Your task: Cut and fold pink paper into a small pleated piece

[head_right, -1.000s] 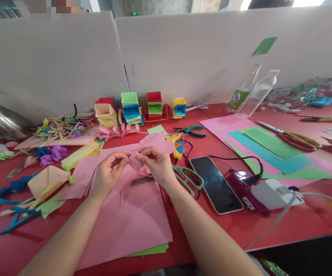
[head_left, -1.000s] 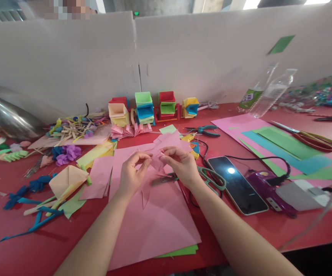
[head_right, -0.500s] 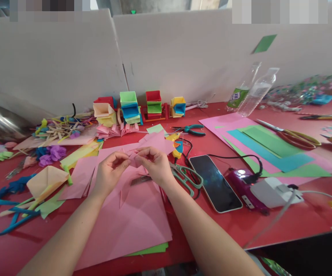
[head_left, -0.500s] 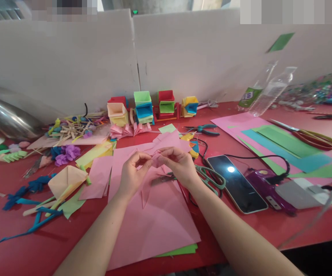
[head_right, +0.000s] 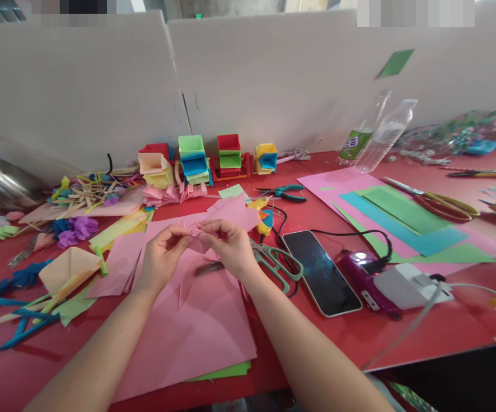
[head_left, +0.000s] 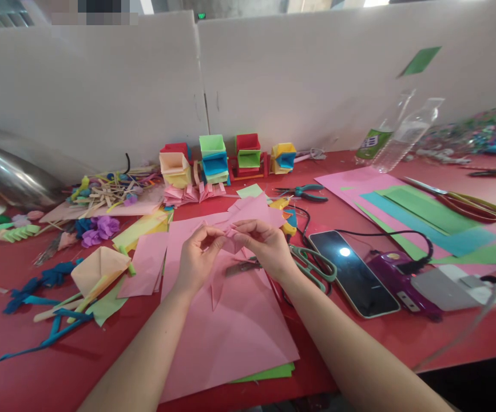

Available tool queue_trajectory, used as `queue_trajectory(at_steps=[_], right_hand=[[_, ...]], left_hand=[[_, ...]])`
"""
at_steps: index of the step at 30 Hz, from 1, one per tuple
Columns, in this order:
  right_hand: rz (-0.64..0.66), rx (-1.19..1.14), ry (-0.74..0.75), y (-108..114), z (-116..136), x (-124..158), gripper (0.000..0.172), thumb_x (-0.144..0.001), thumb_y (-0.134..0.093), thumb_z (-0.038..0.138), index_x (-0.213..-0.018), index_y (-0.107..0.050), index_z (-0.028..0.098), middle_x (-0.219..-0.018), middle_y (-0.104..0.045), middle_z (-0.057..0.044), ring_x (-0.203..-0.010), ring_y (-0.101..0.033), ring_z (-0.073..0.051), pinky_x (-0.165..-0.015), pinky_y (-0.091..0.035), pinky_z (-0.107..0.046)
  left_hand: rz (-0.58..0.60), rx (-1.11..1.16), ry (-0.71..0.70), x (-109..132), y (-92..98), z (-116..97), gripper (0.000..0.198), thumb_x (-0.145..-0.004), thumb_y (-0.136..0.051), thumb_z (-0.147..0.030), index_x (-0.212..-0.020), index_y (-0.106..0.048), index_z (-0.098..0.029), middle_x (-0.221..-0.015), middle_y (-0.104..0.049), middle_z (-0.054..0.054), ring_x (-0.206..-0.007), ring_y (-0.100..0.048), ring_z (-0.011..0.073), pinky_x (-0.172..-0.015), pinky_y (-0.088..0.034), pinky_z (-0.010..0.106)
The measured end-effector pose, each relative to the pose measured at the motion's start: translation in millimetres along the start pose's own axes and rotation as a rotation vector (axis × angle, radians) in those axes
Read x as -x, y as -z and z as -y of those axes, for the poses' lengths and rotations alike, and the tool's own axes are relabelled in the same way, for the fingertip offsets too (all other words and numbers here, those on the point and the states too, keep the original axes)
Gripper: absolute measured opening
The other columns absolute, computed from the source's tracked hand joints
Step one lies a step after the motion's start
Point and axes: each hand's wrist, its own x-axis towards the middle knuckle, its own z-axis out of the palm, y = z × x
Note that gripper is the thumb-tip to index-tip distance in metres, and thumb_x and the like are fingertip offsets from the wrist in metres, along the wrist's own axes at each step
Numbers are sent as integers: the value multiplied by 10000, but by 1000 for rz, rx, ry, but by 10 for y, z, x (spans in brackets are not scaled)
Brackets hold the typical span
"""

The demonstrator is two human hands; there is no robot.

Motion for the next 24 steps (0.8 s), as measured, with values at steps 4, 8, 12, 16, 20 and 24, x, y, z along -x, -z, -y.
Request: queue_trajectory(at_steps=[4,8,12,16,20,24], right_hand=[[-64,-33,-1,13,-40,-8,269,-663,-735,284,-901,-639,204,-898,-671,-20,-855,-624,-153,-792,-502,-310],[-81,25,-13,23,-52,-8,195,-685,-711,273,-851,-652,190,-794,-669,-4,-743,-618,-130,-728,-501,-283],[-99,68,-24,14,-27,0,141,-694,-692,254,-817,-671,188,-802,-686,-5,-760,-624,-135,-751,-494,-284],[-113,96,-8,18,-27,2,125,-697,-679,229,-818,-682,198,-813,-697,-2,-772,-629,-139,-749,-492,-280],[-94,140,20,20,-33,6,135,-718,-651,211,-844,-699,219,-824,-703,3,-790,-631,-143,-757,-488,-281],[-98,156,26,14,-27,9,107,-726,-645,231,-812,-708,220,-826,-709,-2,-816,-636,-153,-782,-486,-291]], left_hand=[[-127,84,57,-12,0,27,89,-749,-640,-261,-770,-600,-184,-741,-612,-8,-732,-579,134,-698,-453,245],[-139,115,70,-11,-8,22,122,-735,-653,-265,-794,-582,-186,-729,-587,-19,-695,-561,115,-671,-448,225],[-98,71,67,-6,-12,-8,110,-743,-639,-262,-760,-568,-180,-703,-573,-24,-666,-551,109,-639,-441,212],[-69,56,75,-2,-17,-18,99,-755,-623,-261,-769,-567,-181,-712,-577,-21,-668,-552,111,-638,-441,212],[-79,125,106,-2,-27,-11,133,-732,-642,-229,-828,-561,-184,-737,-571,-24,-701,-559,108,-674,-436,212],[-54,161,190,-3,-27,-8,218,-722,-658,-261,-918,-604,-182,-685,-561,-38,-660,-547,100,-654,-427,209]])
